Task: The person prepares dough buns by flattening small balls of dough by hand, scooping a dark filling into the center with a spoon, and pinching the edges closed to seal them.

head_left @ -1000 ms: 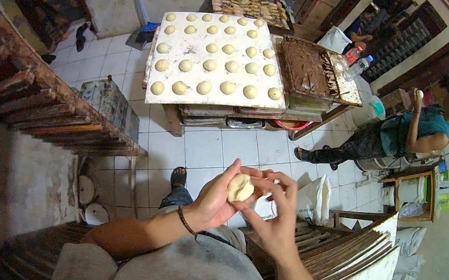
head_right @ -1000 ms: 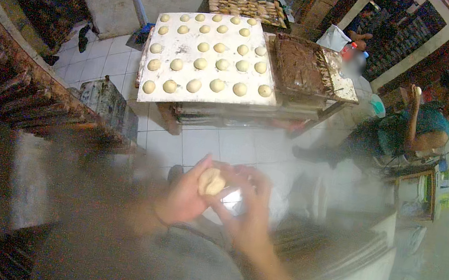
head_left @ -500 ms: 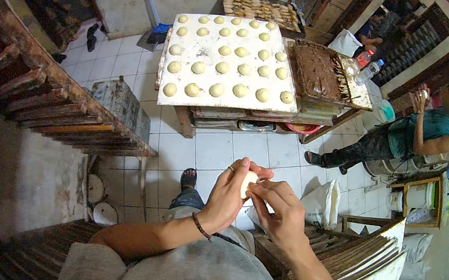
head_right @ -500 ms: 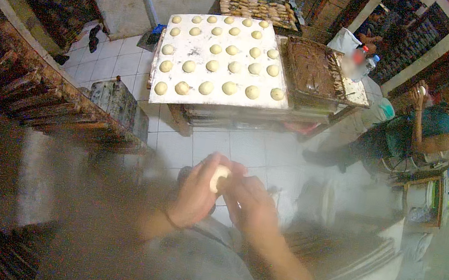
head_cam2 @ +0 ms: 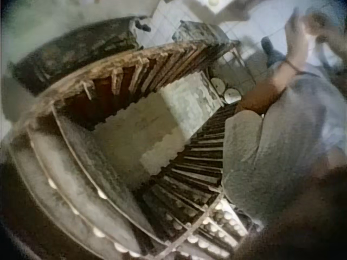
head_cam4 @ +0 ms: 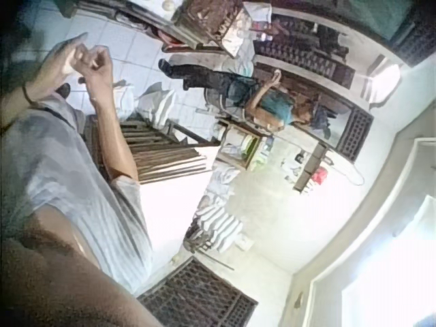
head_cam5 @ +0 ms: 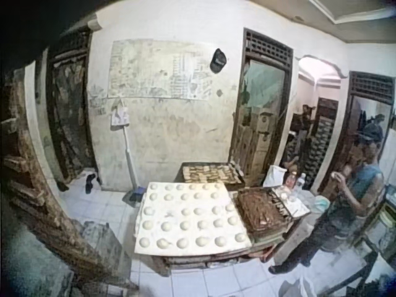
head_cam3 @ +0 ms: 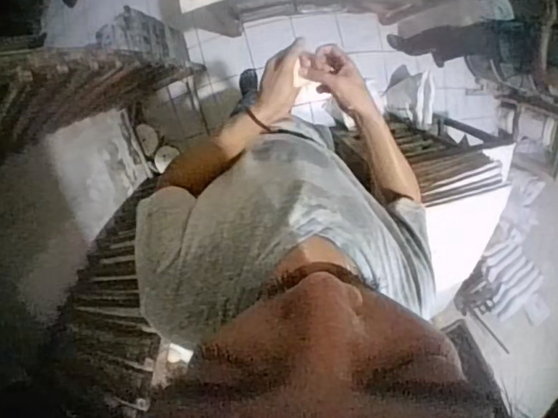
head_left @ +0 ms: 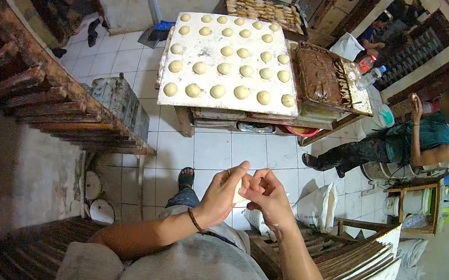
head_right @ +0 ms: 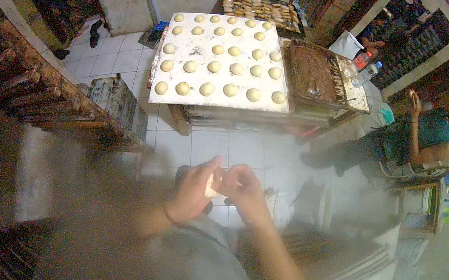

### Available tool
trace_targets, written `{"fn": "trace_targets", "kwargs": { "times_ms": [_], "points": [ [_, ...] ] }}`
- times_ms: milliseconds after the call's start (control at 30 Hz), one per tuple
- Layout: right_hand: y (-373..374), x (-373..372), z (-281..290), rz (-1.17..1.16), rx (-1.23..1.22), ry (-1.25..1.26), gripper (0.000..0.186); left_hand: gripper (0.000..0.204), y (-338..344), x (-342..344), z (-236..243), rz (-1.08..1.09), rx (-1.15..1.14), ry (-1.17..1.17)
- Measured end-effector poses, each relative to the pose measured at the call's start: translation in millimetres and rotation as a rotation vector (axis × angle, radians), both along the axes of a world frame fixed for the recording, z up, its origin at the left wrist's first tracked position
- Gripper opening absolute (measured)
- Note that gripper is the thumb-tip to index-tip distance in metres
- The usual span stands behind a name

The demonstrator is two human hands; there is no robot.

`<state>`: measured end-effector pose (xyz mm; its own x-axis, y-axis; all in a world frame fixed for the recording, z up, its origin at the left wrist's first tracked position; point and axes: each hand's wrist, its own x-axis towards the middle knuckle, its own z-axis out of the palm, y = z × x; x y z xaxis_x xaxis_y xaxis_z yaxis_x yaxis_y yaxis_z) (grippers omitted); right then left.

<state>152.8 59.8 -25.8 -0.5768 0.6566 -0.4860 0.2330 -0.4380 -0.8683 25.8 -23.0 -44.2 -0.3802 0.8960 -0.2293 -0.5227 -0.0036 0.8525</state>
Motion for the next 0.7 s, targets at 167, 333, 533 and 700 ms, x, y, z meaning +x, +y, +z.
{"fn": "trace_targets", "kwargs": {
  "times_ms": [167,333,533,700],
  "points": [
    [-1,5,-2,0.013,-0.100,0.120,0.038,0.046,-1,-2,1,-0.007,-0.012,-0.030],
    [0,3,-12,0.095,0.115,0.077,0.042,0.039,1,-10,-15,-0.054,-0.064,-0.605],
    [1,1,-16,0.180,0.195,0.050,0.047,0.036,-4,-12,-14,-0.099,-0.116,-0.333],
    [-15,-7,5,0.447,1.160,0.005,0.055,0.039,-13,-30,-35,-0.054,-0.169,-0.805]
  ]
}}
